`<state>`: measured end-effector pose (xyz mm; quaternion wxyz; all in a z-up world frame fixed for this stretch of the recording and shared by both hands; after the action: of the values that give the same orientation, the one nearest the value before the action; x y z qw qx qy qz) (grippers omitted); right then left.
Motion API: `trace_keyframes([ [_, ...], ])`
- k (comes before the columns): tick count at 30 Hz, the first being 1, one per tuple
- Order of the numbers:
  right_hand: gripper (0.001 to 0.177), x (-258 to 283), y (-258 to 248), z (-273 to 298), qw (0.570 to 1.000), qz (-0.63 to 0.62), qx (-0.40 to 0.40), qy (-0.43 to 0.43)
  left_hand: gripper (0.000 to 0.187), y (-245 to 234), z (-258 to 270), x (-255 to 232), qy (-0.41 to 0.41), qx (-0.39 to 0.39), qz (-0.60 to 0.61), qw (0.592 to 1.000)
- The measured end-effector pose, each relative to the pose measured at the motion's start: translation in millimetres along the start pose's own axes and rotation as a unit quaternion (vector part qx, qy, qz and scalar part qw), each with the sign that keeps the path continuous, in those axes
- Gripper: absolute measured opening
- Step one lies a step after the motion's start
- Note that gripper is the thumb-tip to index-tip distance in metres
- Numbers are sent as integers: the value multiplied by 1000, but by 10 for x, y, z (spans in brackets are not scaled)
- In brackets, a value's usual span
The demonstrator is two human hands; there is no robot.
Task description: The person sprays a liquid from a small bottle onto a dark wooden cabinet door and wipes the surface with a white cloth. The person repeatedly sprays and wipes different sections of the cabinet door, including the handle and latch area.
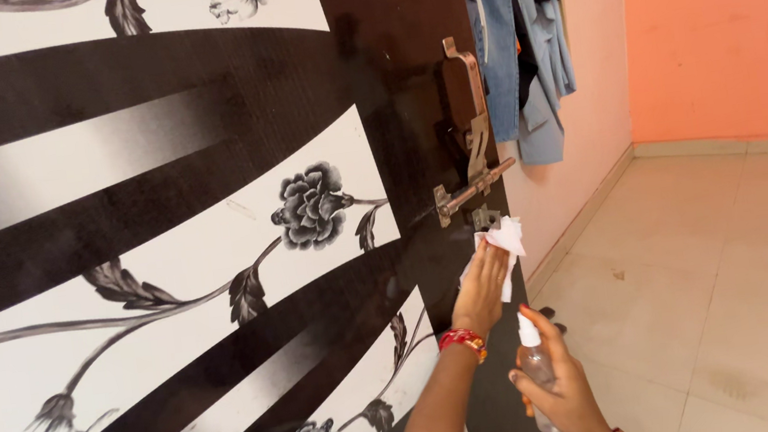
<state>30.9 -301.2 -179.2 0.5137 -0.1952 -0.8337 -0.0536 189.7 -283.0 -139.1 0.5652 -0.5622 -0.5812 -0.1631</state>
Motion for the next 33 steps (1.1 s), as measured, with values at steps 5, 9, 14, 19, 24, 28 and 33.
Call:
trace_keyframes([
  [5,93,-226,-94,-68,999,-17,-29,34,78,147,-128,-349,36,38,9,999],
  [9,89,-413,-78,-87,999,-16,-23,35,72,549,241,-1104,71,21,18,997],
  [14,88,-426,9,-101,997,4,-23,-72,71,983,807,-1864,163,100,60,980],
  [19,91,-400,218,-33,999,-33,22,15,66,954,1147,-1662,124,108,60,985],
  [24,87,15,349,84,996,-60,56,-29,65,799,1699,-1117,-37,77,211,974],
  [28,85,290,379,231,995,-59,78,-18,60,360,2560,-169,-284,-13,501,817],
  [33,84,543,543,378,994,-38,100,-39,67,-694,3802,1019,-466,-281,154,825],
])
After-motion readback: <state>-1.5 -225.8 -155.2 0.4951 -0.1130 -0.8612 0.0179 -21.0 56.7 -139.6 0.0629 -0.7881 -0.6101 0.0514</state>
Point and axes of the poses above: each hand's wrist, its own z-axis away from the middle knuckle, its own y-axis out of the palm, x = y × z, the point moved 7 cm from there along -z, towards the middle knuckle, and after that the axes turned 12 degrees about z, right-handed, at the moved point
